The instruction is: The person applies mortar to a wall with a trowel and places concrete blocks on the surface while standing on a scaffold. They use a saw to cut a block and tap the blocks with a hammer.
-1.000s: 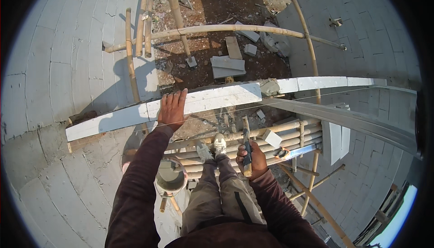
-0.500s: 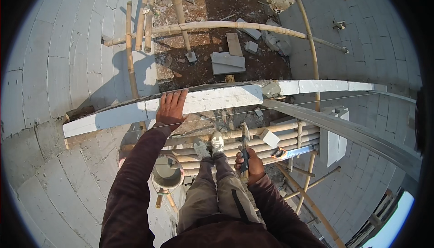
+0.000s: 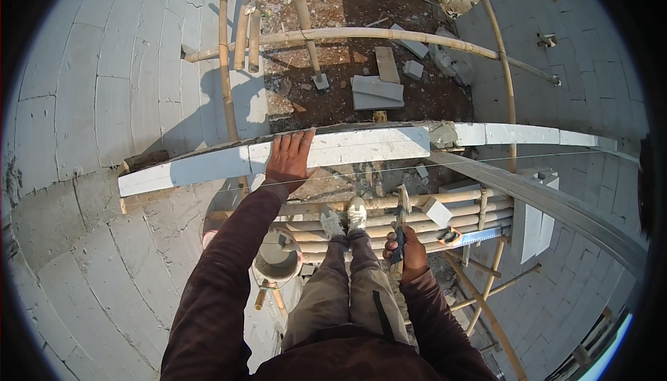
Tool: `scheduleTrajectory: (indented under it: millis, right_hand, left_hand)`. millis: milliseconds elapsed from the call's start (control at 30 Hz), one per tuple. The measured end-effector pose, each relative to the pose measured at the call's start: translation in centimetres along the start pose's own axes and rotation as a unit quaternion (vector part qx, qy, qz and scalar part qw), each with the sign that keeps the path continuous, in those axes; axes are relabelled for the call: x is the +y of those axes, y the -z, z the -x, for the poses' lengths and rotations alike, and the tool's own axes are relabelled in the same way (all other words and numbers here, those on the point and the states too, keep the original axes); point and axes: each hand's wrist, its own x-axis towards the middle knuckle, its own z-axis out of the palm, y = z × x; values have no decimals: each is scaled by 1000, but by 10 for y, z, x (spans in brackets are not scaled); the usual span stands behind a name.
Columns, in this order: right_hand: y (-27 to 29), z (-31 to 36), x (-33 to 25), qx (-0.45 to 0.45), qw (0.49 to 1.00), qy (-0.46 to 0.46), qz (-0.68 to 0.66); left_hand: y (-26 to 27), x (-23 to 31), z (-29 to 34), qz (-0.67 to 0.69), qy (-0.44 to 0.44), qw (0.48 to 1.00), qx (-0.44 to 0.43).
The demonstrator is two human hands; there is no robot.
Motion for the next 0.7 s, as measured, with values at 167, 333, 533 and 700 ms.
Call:
scheduleTrajectory:
  millis: [167,333,533,700]
  right_hand:
    - [9,3,-1,-2,1000,7,-27]
    - [16,-1,13,28,999,14,25]
    - [27,9,18,30,999,24,-5]
    - [29,22,18,24,997,39,57]
  left_hand:
    - [0,9,-4,-5,9,1000,-8]
    - [-4,0,1,-16,5,1000,12]
    - [3,9,-4,-26,0,1000,-7]
    - [2,3,-1,-43,-9,999,-10]
